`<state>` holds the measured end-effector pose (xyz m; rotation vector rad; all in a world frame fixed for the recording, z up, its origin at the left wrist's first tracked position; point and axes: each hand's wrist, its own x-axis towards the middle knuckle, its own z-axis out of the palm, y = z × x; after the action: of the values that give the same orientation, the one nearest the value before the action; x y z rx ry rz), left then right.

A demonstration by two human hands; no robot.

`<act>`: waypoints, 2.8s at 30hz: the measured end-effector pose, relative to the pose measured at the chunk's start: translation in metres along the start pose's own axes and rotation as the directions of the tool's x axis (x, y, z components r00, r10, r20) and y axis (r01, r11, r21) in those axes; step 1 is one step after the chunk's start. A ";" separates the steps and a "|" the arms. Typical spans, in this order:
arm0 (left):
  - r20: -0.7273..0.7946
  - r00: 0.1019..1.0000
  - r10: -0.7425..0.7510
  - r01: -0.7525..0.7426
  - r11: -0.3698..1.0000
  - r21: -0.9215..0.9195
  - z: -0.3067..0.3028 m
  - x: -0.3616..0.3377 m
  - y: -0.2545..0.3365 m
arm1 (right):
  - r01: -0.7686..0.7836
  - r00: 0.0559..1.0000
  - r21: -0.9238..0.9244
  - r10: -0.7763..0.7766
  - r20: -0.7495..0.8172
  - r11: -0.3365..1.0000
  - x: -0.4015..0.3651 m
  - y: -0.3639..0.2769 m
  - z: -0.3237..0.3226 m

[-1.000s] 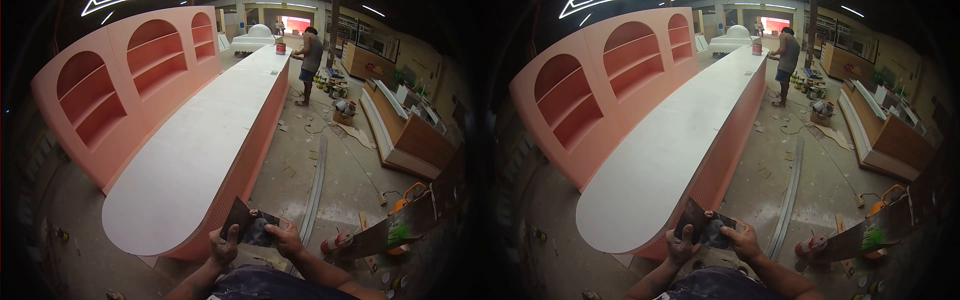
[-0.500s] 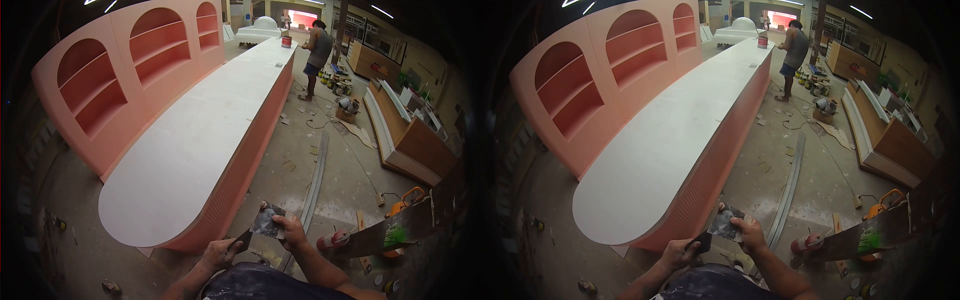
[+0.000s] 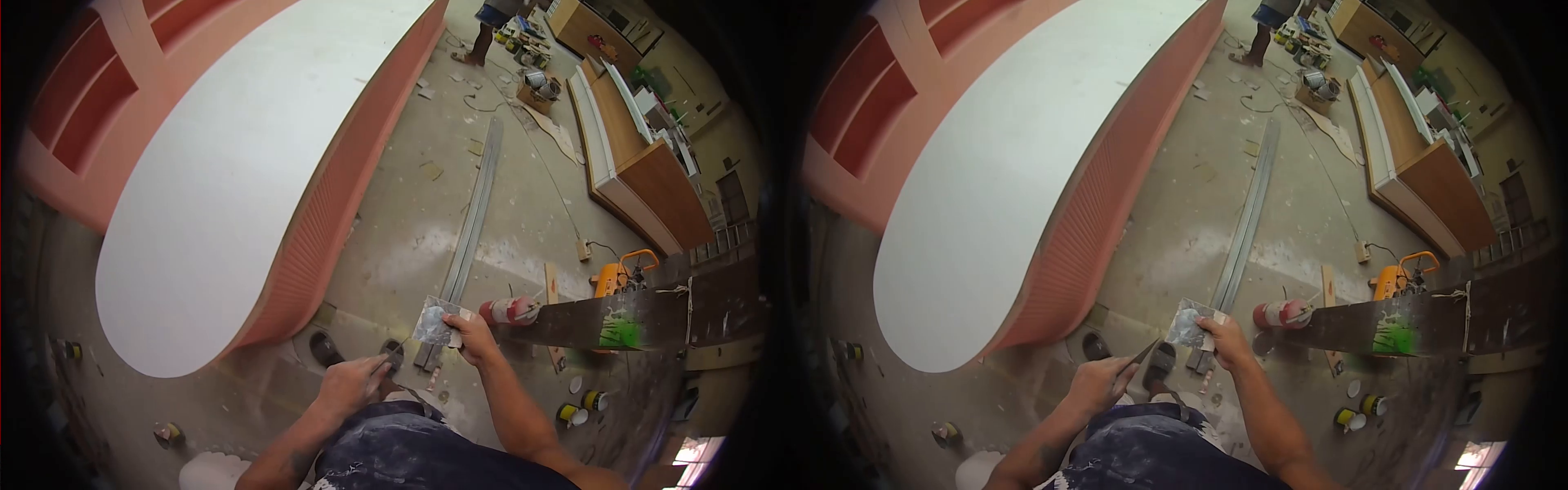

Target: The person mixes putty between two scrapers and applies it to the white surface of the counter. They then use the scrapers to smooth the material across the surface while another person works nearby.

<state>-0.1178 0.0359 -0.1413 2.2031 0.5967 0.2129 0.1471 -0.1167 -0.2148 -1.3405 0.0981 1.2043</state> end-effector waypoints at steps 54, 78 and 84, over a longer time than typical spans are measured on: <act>-0.112 0.876 -0.469 0.244 0.630 -0.737 -0.001 0.006 0.040 | 0.576 0.806 -0.454 -0.566 0.175 0.680 -0.086 -0.061 0.033; -0.367 0.922 0.123 -0.187 0.972 -0.144 0.013 0.020 0.091 | -0.117 0.871 0.328 -0.062 0.487 0.937 -0.084 -0.042 0.009; -0.403 0.912 0.075 -0.099 0.994 -0.038 -0.007 0.027 0.091 | 0.060 0.888 0.074 -0.087 0.451 0.995 -0.088 -0.053 0.000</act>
<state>-0.0653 0.0038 -0.0686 2.1424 0.7027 0.7352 0.1448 -0.1568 -0.1201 -0.9717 -0.2501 1.4088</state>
